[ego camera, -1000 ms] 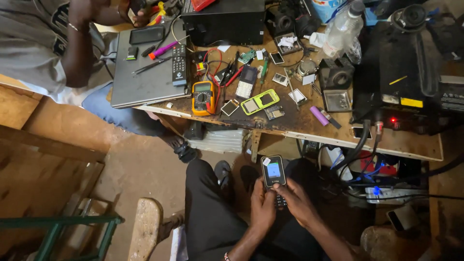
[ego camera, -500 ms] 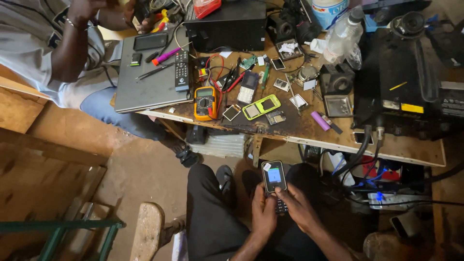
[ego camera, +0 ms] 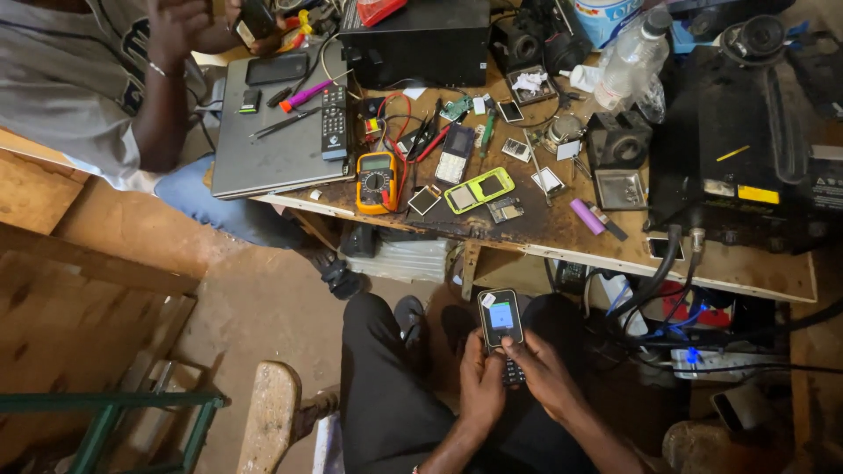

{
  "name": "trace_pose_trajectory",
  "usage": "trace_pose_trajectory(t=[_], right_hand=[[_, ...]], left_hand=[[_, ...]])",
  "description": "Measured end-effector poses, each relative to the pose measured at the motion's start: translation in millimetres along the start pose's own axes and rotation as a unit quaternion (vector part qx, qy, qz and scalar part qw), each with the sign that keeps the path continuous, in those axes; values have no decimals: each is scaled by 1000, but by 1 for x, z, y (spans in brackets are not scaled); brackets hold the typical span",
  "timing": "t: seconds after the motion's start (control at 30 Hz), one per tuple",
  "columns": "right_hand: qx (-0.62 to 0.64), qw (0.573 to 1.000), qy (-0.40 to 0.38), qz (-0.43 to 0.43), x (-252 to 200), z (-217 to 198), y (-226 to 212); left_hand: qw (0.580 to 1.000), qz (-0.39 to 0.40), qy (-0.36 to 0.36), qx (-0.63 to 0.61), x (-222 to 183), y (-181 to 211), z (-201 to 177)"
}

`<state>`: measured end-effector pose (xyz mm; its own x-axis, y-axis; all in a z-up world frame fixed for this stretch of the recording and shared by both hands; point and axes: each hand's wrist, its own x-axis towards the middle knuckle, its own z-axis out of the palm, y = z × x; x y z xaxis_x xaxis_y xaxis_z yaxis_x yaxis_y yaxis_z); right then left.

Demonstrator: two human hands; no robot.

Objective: A person is testing and interacting with a feature phone at a repair bench, pressing buttons on the keypad.

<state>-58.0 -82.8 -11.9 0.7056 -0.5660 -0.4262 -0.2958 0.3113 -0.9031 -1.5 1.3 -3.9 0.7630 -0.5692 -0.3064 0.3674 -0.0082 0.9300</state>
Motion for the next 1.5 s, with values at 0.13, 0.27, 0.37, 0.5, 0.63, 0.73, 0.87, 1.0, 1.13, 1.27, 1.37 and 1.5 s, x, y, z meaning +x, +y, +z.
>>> trace_pose_trajectory(t=[0.13,0.27,0.37,0.5,0.63,0.73,0.87,1.0,1.13,1.27,1.37,1.5], right_hand=[[-1,1000,6,13,-4,1,-8],[6,1000,-4,-6,-5,1,-10],[11,1000,-6,-7,-3,0,-6],[31,996,49,73,9,-5,16],[99,995,18,22,12,-10,30],[156,987,-34,10,9,-8,21],[145,988,-48,11,5,-6,12],[128,991,-44,6,3,-4,7],[127,991,-38,2,2,-3,5],[108,994,-19,-12,4,-3,7],[71,997,-6,-19,4,-3,7],[42,999,-4,-8,2,-4,-1]], left_hand=[[996,61,-1,70,0,0,-2],[999,33,0,41,-1,-1,0],[999,24,6,47,-1,-6,-2],[992,104,20,71,3,-11,-3],[994,84,26,60,2,-6,-2],[998,39,29,43,0,2,0],[1000,-8,17,3,-1,2,0],[1000,7,2,5,-1,2,-1],[1000,-16,7,24,-1,6,-1],[999,-25,9,35,-1,6,0],[999,-35,9,39,-2,10,1],[999,16,-3,34,0,4,0]])
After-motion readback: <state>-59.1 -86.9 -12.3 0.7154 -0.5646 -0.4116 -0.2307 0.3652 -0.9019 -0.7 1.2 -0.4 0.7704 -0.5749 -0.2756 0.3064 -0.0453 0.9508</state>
